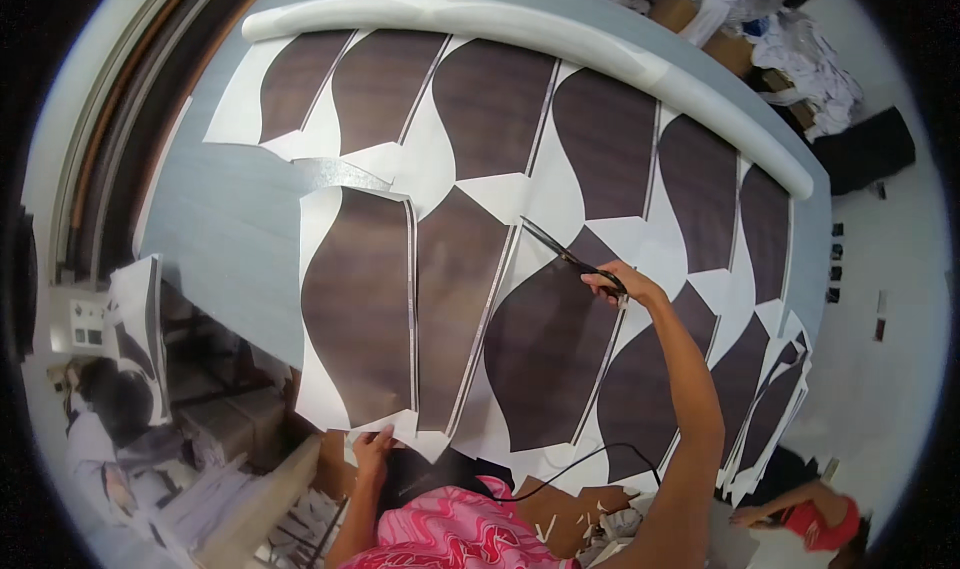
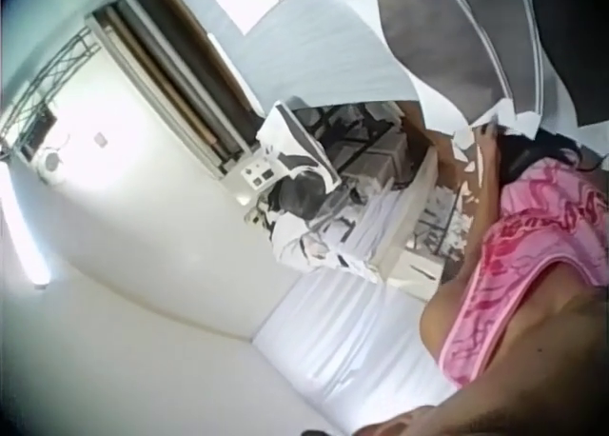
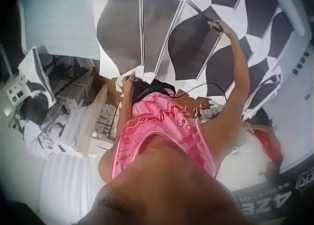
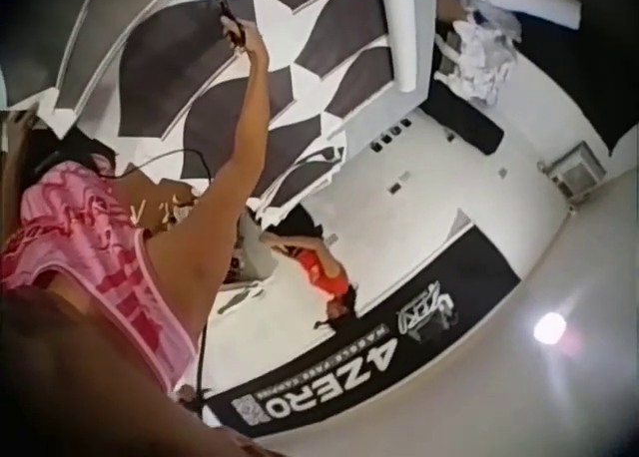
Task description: Cutting garment patterns out of a large printed fabric sheet on a production table using scissors.
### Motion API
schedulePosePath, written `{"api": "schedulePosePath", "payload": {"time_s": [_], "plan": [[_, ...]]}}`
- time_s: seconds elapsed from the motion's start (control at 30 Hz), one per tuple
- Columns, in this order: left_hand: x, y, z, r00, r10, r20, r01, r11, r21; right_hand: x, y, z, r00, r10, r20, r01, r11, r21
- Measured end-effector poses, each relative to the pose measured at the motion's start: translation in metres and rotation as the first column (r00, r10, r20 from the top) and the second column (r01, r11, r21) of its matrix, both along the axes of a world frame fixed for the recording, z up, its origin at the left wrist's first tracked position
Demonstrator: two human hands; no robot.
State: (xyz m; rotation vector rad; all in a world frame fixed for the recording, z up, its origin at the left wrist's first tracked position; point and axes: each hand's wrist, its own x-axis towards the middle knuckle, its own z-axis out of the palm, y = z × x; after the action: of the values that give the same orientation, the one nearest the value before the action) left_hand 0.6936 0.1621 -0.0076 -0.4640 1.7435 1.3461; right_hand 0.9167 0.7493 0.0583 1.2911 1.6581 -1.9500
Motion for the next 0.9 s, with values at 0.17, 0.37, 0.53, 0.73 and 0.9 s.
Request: {"api": "schedulePosePath", "payload": {"time_s": [0.17, 0.37, 0.53, 0.73, 0.9], "plan": [[-0.001, 0.004, -0.029, 1.000, 0.005, 0.019, -0.004, 0.999, -0.040, -0.032, 0.046, -0.022, 0.983, 0.177, -0.055, -0.175, 0.984, 0.039], [-0.001, 0.018, -0.053, 0.998, 0.040, -0.048, -0.043, 0.997, -0.070, -0.055, 0.062, -0.035, 0.955, 0.295, -0.018, -0.289, 0.944, 0.158], [0.007, 0.028, -0.056, 0.997, 0.055, -0.051, -0.060, 0.994, -0.096, -0.084, 0.070, -0.045, 0.977, 0.149, -0.155, -0.162, 0.984, -0.071], [0.006, 0.029, -0.063, 0.993, 0.110, -0.028, -0.112, 0.992, -0.062, -0.140, 0.084, -0.054, 0.959, 0.198, -0.202, -0.218, 0.973, -0.081], [0.002, 0.029, -0.068, 0.998, 0.050, -0.042, -0.054, 0.995, -0.089, -0.168, 0.099, -0.060, 0.940, 0.291, -0.178, -0.294, 0.956, 0.010]]}}
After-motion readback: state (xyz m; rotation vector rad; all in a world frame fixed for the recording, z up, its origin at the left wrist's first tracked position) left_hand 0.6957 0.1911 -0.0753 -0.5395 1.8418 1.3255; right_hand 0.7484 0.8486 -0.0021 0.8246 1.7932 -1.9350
